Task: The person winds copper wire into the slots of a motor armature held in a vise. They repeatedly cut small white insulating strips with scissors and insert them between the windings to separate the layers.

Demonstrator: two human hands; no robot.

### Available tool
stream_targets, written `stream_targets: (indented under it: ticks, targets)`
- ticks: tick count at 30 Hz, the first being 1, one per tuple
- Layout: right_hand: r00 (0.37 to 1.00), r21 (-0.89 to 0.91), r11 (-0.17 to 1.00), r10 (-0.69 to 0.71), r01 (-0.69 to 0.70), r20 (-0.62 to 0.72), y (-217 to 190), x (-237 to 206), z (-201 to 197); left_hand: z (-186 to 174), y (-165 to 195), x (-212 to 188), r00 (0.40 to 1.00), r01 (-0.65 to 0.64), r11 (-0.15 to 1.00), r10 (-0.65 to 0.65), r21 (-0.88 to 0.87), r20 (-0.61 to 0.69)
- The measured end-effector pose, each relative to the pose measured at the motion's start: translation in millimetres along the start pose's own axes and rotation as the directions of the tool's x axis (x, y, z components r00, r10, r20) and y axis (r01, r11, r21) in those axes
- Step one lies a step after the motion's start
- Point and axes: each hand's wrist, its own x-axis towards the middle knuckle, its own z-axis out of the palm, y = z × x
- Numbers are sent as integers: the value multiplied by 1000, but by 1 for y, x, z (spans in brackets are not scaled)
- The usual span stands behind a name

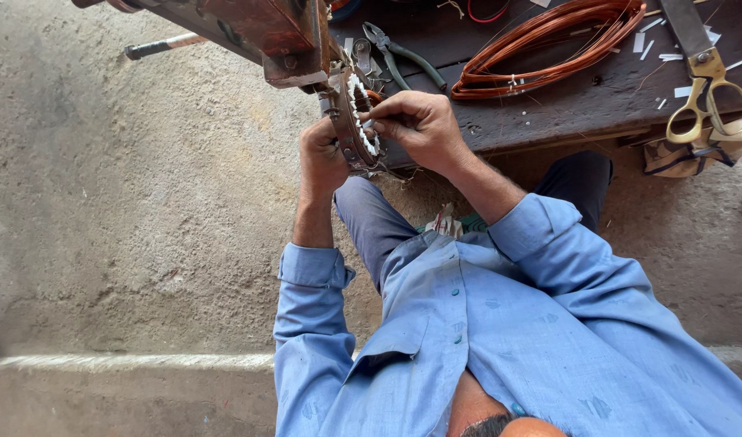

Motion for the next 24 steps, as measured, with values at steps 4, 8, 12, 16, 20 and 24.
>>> stream_targets:
  ticks: [4,8,12,16,20,24]
  targets:
    - [999,-104,994,-32,28,-39,1,1,1,1,2,-1,997,-72,997,71,16,12]
    - [999,-150,988,-49,46,-15,1,2,-2,3,2,-2,998,-59,998,60,33,-8]
    - [998,-239,969,-65,67,18,2,1,-3,3,-2,0,994,-111,993,112,38,-6]
    - [1000,63,998,6,-7,9,1,0,-5,7,-13,-3,994,-108,994,108,5,-32]
    - [988,-305,941,-153,149,13,-7,1,-16,0,-31,-13,985,-35,980,67,197,-161]
    - [984,-558,810,-156,179,90,-16,2,-18,1,-51,-26,945,-63,998,67,21,-319]
